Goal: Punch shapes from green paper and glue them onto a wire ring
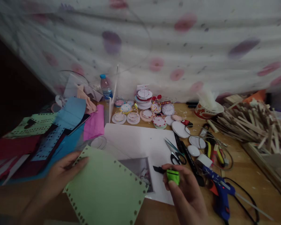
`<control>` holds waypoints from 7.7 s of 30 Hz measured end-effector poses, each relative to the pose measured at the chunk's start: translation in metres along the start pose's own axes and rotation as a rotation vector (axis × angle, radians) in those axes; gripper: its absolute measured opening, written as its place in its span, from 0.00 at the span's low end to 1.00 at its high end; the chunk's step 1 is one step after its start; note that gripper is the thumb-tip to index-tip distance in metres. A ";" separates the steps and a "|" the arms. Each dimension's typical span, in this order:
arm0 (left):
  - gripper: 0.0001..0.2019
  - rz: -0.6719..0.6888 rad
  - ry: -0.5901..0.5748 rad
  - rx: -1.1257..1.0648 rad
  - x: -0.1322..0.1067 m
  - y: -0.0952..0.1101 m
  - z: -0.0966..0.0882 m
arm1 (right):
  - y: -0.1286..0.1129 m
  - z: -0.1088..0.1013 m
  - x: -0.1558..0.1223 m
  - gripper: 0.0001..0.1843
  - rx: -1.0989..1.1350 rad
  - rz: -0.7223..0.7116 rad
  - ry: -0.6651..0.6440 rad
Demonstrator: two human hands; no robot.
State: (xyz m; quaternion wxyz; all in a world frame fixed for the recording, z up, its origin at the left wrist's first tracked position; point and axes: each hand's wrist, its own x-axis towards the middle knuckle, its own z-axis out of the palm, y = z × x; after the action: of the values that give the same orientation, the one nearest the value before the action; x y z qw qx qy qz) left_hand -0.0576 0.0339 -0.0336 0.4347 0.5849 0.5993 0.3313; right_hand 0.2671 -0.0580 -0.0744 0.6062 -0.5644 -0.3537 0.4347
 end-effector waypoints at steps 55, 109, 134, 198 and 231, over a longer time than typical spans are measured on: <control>0.14 0.054 -0.469 0.300 -0.017 0.027 0.042 | -0.034 0.075 0.010 0.21 -0.536 0.099 -0.603; 0.20 0.060 -0.467 0.074 -0.014 0.037 0.069 | -0.002 0.097 0.020 0.14 -0.069 0.265 -0.655; 0.12 -0.060 -0.472 0.262 -0.011 0.017 0.039 | -0.005 0.082 0.004 0.15 -0.239 0.377 -0.639; 0.16 -0.100 -0.470 0.245 -0.007 0.026 0.046 | -0.015 0.092 0.018 0.16 -0.210 0.306 -0.649; 0.11 -0.059 -0.437 0.360 -0.018 0.022 0.046 | -0.041 0.086 0.015 0.20 -0.671 0.145 -0.747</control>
State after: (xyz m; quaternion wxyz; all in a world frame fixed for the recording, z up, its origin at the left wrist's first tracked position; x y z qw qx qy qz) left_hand -0.0080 0.0128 -0.0299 0.4523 0.6925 0.5573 0.0726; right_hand 0.1991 -0.0109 -0.0250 0.1918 -0.5573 -0.6262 0.5103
